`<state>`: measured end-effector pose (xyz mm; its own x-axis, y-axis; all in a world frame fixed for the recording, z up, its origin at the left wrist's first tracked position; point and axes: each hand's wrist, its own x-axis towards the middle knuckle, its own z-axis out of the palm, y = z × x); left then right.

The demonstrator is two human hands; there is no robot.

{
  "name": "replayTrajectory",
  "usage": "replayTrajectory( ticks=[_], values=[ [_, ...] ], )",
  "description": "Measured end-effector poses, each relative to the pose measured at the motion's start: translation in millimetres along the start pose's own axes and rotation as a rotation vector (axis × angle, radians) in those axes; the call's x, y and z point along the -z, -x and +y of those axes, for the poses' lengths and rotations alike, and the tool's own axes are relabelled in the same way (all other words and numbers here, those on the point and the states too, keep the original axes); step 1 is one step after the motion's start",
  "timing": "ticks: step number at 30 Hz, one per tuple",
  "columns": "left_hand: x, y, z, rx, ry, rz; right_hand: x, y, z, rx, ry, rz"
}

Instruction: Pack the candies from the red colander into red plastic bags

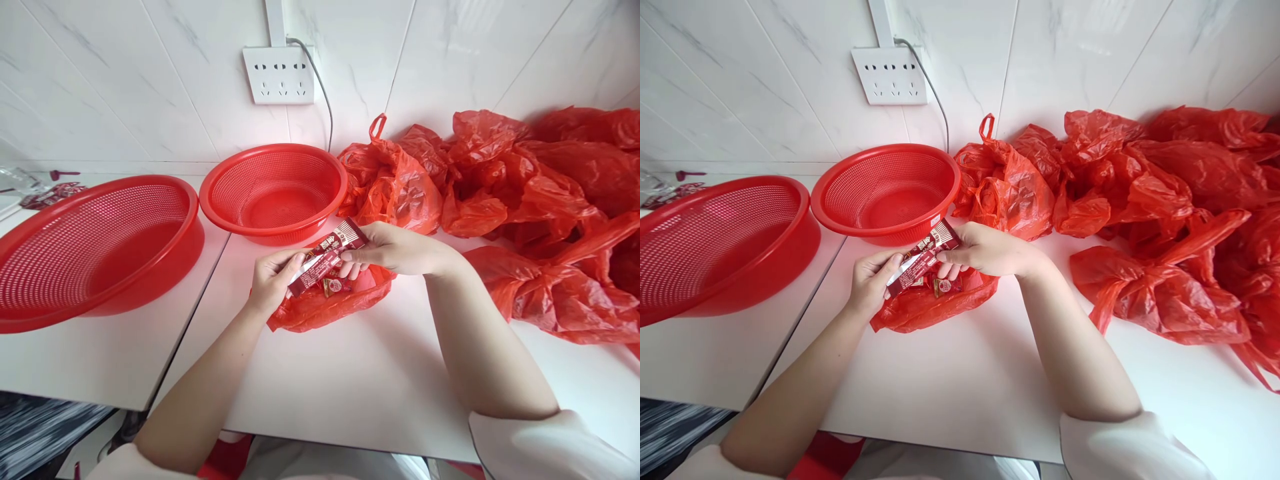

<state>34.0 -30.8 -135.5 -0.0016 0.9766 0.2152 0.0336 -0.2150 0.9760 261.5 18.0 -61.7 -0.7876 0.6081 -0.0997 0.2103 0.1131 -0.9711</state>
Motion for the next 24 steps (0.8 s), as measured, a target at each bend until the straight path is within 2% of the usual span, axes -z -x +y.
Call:
replayTrajectory(
  ticks=[6, 12, 17, 24],
  values=[
    [-2.2, -1, -2, -0.059, -0.016, 0.010, 0, 0, 1, 0.010, 0.069, 0.040],
    [-0.3, -1, -8, -0.016, 0.005, 0.009, 0, 1, 1, 0.023, 0.089, 0.053],
    [0.0, 2, -12, -0.011, 0.085, -0.119, 1, 1, -1, 0.181, 0.043, 0.188],
    [-10.3, 10, -5, 0.062, -0.030, -0.230, -2, -3, -1, 0.198, -0.017, 0.281]
  ],
)
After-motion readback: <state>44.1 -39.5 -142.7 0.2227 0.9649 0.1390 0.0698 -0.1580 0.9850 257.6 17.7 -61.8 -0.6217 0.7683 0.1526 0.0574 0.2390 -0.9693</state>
